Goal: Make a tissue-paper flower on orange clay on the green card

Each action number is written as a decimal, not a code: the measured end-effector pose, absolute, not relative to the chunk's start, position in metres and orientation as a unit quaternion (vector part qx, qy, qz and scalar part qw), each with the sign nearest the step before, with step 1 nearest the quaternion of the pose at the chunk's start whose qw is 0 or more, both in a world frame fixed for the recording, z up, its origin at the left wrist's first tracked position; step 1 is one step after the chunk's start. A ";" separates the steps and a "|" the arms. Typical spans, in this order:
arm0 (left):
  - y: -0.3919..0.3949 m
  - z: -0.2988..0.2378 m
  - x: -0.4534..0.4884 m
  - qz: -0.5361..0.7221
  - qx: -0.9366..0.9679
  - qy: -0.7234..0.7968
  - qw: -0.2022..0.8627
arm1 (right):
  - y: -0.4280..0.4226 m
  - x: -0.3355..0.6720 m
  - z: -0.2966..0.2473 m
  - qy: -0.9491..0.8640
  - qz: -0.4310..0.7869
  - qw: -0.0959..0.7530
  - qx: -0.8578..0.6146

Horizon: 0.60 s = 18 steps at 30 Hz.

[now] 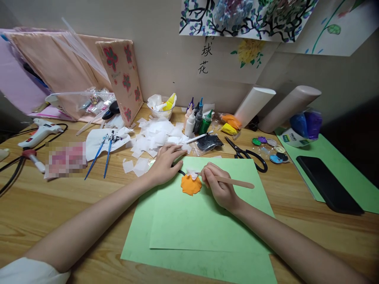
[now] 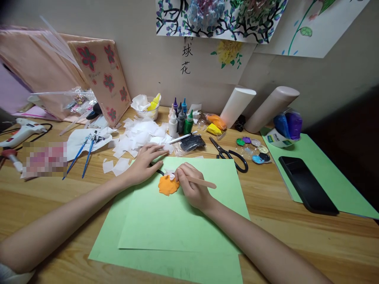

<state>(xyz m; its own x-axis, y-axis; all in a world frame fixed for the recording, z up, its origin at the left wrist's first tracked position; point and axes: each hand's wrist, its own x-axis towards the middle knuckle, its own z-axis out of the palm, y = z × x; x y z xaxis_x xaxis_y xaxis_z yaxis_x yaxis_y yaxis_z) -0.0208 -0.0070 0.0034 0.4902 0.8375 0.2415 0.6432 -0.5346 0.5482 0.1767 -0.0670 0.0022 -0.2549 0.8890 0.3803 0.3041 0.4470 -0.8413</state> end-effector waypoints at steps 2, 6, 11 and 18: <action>-0.005 0.006 -0.023 0.262 0.831 0.423 0.247 | -0.067 0.177 0.002 -0.713 0.338 0.452 -0.416; -0.005 0.011 -0.027 0.304 0.802 0.398 0.326 | -0.066 0.178 0.002 -0.667 0.383 0.473 -0.430; -0.006 0.010 -0.031 0.417 0.742 0.378 0.363 | -0.065 0.179 0.000 -0.643 0.394 0.496 -0.432; -0.005 0.010 -0.033 0.412 0.676 0.293 0.537 | -0.068 0.180 0.004 -0.762 0.329 0.408 -0.380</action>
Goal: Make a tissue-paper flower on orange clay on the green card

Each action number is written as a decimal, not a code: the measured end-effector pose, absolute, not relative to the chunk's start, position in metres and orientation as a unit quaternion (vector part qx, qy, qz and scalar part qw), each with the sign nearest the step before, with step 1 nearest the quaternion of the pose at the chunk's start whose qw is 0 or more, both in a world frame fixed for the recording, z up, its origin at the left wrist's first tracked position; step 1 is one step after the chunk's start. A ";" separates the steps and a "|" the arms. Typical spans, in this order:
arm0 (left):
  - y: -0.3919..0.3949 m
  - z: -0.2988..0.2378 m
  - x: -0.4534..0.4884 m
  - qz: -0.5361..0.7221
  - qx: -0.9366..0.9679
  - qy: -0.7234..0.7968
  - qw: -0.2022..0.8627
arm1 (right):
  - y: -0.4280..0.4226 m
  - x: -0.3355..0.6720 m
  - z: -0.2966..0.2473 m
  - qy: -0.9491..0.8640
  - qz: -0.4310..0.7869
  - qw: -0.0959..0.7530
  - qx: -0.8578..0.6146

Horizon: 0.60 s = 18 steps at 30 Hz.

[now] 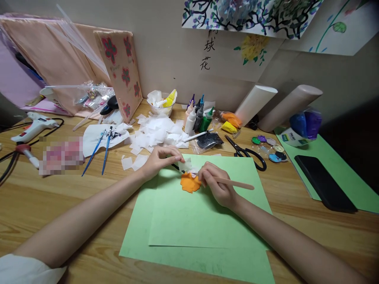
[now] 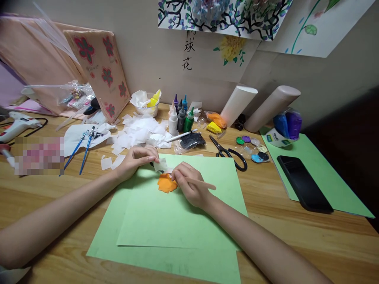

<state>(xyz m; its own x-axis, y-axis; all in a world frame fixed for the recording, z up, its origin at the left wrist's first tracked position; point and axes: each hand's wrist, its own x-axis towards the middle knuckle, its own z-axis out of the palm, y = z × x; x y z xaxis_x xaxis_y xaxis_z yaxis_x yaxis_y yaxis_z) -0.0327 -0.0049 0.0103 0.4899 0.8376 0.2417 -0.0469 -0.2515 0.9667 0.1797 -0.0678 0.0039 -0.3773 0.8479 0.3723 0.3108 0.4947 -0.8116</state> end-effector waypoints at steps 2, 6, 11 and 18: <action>-0.005 0.010 -0.033 0.399 0.656 0.286 0.574 | -0.068 0.178 0.005 -0.822 0.271 0.360 -0.347; -0.007 0.012 -0.032 0.356 0.660 0.295 0.592 | -0.067 0.175 0.006 -0.853 0.209 0.317 -0.357; -0.013 0.016 -0.028 0.293 0.734 0.316 0.526 | -0.065 0.176 0.004 -0.802 0.249 0.347 -0.418; -0.014 0.016 -0.023 0.286 0.789 0.352 0.415 | -0.066 0.178 0.004 -0.781 0.266 0.374 -0.423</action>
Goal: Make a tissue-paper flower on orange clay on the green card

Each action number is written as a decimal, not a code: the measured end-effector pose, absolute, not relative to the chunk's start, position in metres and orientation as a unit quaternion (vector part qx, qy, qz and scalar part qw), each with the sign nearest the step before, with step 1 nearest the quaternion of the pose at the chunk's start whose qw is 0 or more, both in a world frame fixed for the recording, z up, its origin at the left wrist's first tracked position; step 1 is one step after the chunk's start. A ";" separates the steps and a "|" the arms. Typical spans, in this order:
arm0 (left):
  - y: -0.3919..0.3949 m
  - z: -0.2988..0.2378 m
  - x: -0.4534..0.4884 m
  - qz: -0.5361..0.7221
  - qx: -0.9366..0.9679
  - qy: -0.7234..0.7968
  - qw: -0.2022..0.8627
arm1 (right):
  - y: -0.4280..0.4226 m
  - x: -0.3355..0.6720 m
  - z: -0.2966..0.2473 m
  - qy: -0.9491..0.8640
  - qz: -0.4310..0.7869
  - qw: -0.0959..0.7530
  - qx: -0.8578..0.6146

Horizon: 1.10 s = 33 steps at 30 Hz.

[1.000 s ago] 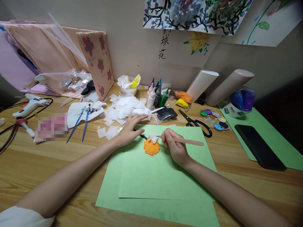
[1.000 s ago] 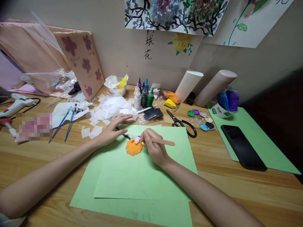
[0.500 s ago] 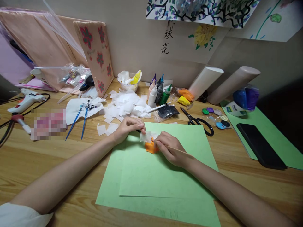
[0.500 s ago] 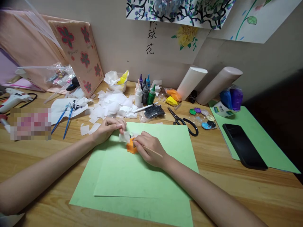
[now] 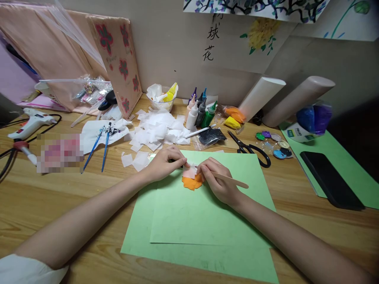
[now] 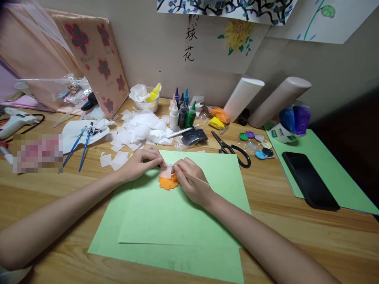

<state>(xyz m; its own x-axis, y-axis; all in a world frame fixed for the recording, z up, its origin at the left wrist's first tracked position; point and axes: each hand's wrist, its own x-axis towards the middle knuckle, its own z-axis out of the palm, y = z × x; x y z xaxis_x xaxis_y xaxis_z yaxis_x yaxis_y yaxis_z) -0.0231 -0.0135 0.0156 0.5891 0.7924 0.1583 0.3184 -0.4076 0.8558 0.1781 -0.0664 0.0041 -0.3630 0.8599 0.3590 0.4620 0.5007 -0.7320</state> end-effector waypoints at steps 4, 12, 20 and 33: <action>-0.013 0.015 -0.022 0.285 0.801 0.355 0.388 | -0.070 0.179 0.005 -0.801 0.241 0.408 -0.366; -0.014 0.016 -0.021 0.289 0.803 0.350 0.386 | -0.068 0.174 0.005 -0.847 0.204 0.324 -0.369; -0.015 0.015 -0.020 0.265 0.801 0.361 0.398 | -0.064 0.171 0.007 -0.809 0.274 0.312 -0.416; -0.016 0.016 -0.020 0.252 0.790 0.393 0.397 | -0.066 0.171 0.005 -0.790 0.283 0.350 -0.417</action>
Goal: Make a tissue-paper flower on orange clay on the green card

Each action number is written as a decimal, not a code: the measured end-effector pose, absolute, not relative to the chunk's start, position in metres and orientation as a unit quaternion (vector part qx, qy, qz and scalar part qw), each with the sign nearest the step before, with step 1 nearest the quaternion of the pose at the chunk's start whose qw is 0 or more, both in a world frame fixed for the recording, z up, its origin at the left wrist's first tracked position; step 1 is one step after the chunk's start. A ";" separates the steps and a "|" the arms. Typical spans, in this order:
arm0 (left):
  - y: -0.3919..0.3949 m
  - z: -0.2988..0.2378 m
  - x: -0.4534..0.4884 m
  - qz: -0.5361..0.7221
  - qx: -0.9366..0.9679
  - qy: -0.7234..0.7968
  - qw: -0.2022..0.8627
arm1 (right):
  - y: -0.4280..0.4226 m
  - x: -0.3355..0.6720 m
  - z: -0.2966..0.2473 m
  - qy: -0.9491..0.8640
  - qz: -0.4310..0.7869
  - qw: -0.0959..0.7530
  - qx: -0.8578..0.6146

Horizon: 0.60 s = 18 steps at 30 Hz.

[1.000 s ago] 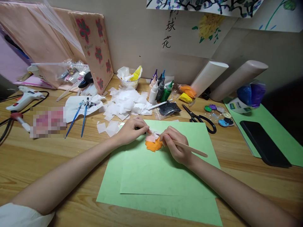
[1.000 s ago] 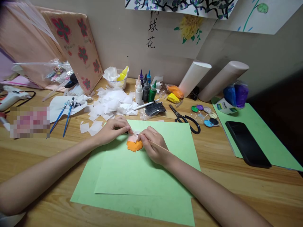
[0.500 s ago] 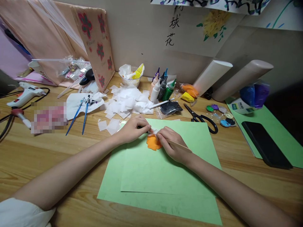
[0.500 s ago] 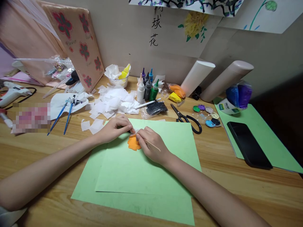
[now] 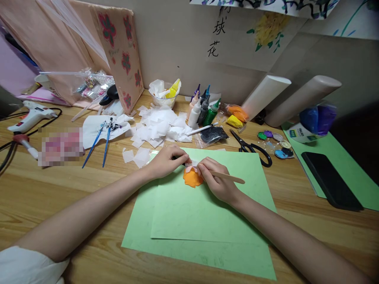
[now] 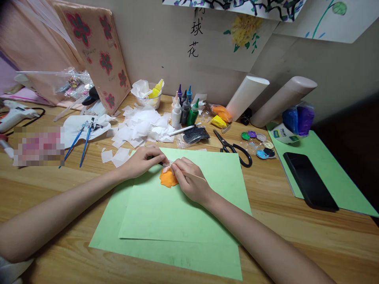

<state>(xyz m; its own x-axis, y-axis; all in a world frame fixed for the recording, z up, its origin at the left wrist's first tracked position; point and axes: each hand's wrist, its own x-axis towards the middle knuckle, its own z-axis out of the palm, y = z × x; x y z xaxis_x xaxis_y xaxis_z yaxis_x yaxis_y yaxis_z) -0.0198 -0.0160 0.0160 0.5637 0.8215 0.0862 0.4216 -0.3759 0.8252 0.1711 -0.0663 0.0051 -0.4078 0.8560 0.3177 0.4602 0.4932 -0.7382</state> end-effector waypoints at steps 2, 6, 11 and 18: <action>-0.016 0.016 -0.020 0.251 0.791 0.394 0.396 | -0.066 0.171 0.005 -0.794 0.288 0.339 -0.414; -0.016 0.017 -0.020 0.247 0.790 0.391 0.402 | -0.064 0.171 0.006 -0.790 0.291 0.327 -0.429; -0.016 0.019 -0.019 0.251 0.780 0.391 0.419 | -0.064 0.170 0.004 -0.781 0.303 0.323 -0.441; -0.018 0.019 -0.020 0.290 0.744 0.393 0.456 | -0.066 0.171 0.005 -0.769 0.309 0.350 -0.437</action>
